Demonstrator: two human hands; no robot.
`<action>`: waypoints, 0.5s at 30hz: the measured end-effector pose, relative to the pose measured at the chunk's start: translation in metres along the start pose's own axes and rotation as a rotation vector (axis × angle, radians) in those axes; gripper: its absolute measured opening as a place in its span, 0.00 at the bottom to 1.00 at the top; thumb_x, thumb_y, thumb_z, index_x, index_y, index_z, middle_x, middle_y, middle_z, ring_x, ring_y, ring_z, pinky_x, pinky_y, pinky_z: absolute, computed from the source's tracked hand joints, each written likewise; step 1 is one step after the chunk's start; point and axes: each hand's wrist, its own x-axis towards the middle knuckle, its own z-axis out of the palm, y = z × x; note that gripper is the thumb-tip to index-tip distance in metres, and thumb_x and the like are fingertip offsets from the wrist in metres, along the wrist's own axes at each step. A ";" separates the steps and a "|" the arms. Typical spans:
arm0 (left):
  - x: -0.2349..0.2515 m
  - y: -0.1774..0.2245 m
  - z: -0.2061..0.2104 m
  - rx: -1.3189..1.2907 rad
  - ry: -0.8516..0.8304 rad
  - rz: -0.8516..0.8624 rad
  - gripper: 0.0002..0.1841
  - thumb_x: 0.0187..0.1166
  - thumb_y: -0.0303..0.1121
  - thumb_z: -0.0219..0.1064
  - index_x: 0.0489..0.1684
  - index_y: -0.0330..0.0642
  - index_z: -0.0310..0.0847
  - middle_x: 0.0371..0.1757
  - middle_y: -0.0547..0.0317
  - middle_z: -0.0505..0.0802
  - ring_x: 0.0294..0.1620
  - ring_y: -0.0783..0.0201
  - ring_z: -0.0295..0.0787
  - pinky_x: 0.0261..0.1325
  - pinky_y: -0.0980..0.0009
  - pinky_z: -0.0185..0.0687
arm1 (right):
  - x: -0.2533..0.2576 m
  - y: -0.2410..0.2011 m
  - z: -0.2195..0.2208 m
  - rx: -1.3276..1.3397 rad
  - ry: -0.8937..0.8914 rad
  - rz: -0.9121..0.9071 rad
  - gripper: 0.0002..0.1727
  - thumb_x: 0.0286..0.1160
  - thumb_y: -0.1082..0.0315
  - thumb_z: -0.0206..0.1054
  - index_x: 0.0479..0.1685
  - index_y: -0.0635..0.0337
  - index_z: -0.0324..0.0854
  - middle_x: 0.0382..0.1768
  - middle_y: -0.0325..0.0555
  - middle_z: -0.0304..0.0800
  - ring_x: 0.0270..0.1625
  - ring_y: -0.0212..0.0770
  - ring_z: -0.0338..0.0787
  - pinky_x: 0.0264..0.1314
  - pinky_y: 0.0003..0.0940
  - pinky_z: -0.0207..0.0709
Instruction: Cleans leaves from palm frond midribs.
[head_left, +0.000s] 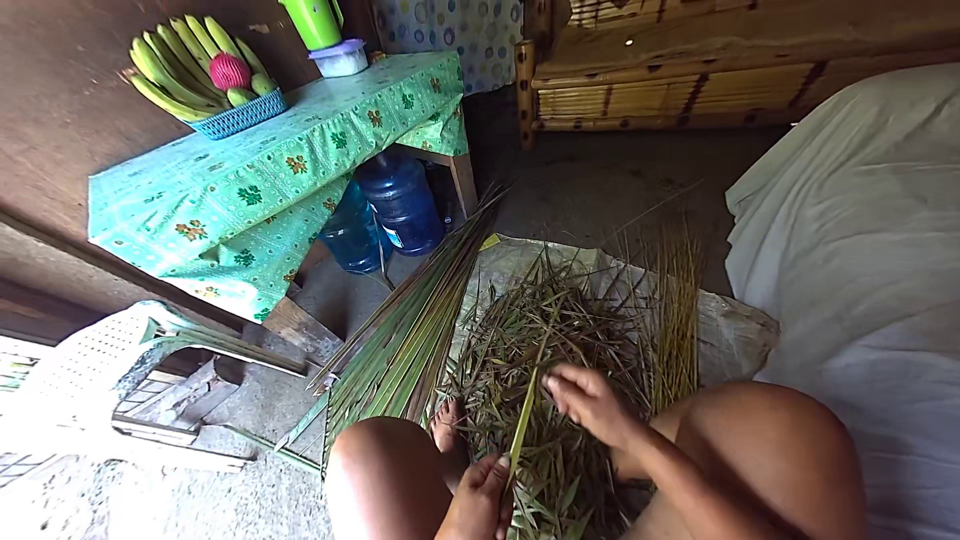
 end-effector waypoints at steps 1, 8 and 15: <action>0.002 0.002 0.000 0.002 0.036 0.011 0.16 0.96 0.35 0.42 0.38 0.44 0.73 0.13 0.70 0.73 0.08 0.78 0.64 0.11 0.84 0.62 | -0.008 0.001 0.008 -0.092 -0.063 -0.086 0.19 0.86 0.62 0.55 0.52 0.68 0.87 0.28 0.43 0.84 0.28 0.33 0.81 0.36 0.32 0.78; 0.004 0.011 0.007 0.040 0.103 0.024 0.15 0.96 0.35 0.41 0.41 0.44 0.71 0.12 0.70 0.69 0.07 0.78 0.59 0.10 0.83 0.56 | -0.014 0.010 0.028 -0.560 -0.029 -0.381 0.20 0.85 0.57 0.57 0.38 0.64 0.87 0.31 0.53 0.90 0.35 0.52 0.92 0.38 0.51 0.85; 0.002 0.008 0.006 0.016 0.060 -0.017 0.16 0.97 0.35 0.41 0.37 0.44 0.71 0.12 0.71 0.68 0.07 0.78 0.58 0.10 0.83 0.55 | 0.011 0.005 -0.011 -0.405 0.142 -0.115 0.20 0.88 0.58 0.54 0.50 0.66 0.87 0.33 0.53 0.88 0.36 0.48 0.87 0.44 0.49 0.80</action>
